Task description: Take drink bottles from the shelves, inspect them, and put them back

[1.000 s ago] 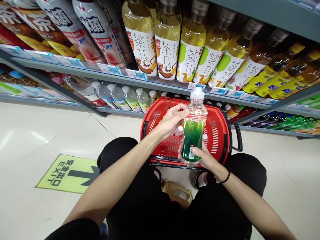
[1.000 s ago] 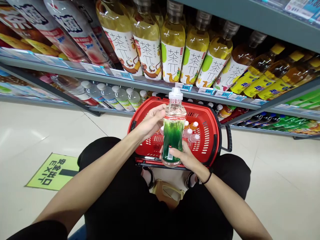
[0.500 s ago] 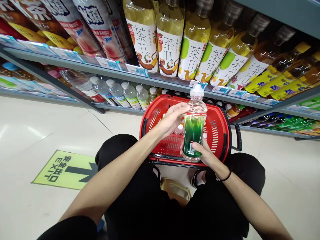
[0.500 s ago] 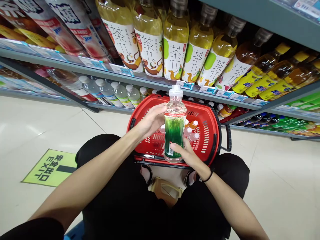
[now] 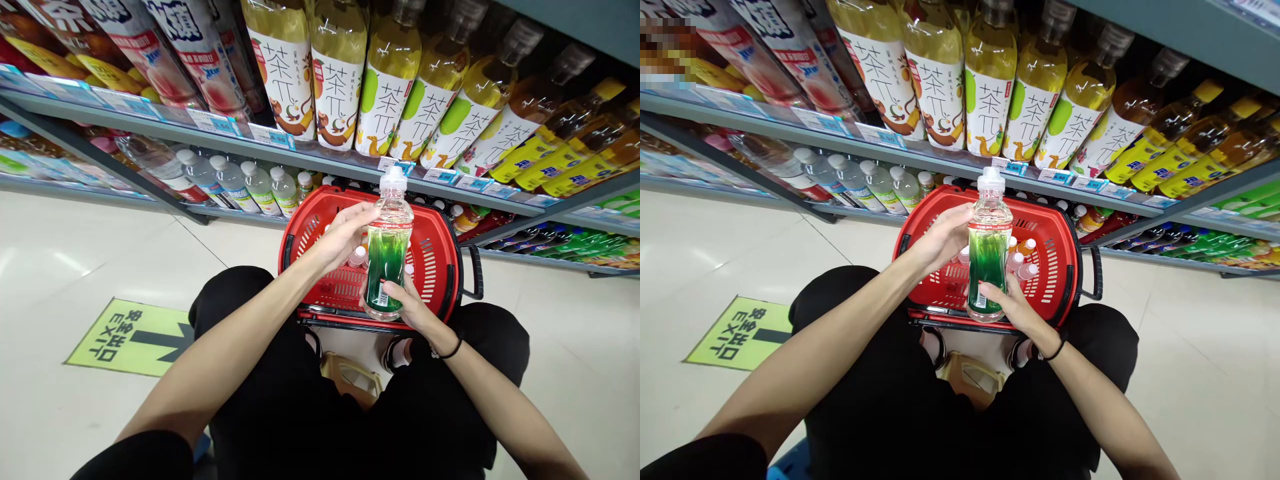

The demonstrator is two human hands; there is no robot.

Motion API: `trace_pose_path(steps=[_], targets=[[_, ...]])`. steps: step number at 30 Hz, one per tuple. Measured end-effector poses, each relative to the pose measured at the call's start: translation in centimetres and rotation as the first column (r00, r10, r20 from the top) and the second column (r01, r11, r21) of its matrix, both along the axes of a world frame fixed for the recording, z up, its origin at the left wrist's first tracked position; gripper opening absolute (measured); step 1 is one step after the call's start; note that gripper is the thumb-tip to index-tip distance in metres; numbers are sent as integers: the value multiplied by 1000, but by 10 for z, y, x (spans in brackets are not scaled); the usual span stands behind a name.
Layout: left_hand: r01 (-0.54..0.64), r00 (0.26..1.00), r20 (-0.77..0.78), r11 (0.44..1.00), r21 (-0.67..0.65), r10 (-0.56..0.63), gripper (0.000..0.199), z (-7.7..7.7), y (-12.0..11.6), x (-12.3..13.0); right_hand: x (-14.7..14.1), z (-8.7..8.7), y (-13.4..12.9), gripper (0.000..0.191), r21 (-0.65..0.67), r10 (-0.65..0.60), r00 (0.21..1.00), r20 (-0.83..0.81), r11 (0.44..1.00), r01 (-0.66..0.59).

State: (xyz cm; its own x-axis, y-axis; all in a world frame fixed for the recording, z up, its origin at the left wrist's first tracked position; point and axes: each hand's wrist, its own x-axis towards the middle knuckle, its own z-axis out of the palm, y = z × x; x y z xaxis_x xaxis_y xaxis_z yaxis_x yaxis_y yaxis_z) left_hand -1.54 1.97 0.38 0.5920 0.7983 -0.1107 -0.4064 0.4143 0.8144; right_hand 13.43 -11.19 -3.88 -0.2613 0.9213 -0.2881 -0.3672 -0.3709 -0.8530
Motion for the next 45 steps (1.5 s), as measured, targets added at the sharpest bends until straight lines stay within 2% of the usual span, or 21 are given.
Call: trace_pose_path(steps=[9, 16, 19, 22, 25, 29, 35, 40, 45], targets=[[-6, 1000, -8, 1000, -2, 6, 37, 0, -1, 1, 0, -4, -1, 49, -32, -15, 1000, 13, 999, 15], [-14, 1000, 5, 1000, 3, 14, 37, 1, -1, 1, 0, 1, 2, 44, -18, 9, 1000, 4, 1000, -9], [-51, 999, -17, 998, 31, 52, 40, 3, -1, 0, 0, 3, 4, 48, -6, 15, 1000, 4, 1000, -15], [-138, 987, -66, 987, 78, 143, 45, 2, 1, -1, -1, 4, 7, 57, 78, -92, 984, 154, 994, 81], [-196, 972, -109, 972, 129, 210, 50, -1, 2, 0, -3, 4, 11, 66, 152, -212, 918, 335, 974, 169], [-227, 964, -118, 968, 108, 239, 53, -5, 1, 4, 0, 8, 11, 57, 111, -193, 910, 368, 980, 163], [-70, 996, -49, 987, 143, 77, 57, 3, -2, 1, 12, 13, 2, 49, 48, -66, 960, 273, 997, 55], [56, 997, 54, 991, 122, -63, 56, 11, -3, -6, 12, 10, 0, 56, 13, 58, 988, 142, 998, -60], [164, 976, 115, 973, 161, -184, 47, 14, -5, -11, 5, 7, 3, 56, 75, 44, 952, 302, 995, -70]])
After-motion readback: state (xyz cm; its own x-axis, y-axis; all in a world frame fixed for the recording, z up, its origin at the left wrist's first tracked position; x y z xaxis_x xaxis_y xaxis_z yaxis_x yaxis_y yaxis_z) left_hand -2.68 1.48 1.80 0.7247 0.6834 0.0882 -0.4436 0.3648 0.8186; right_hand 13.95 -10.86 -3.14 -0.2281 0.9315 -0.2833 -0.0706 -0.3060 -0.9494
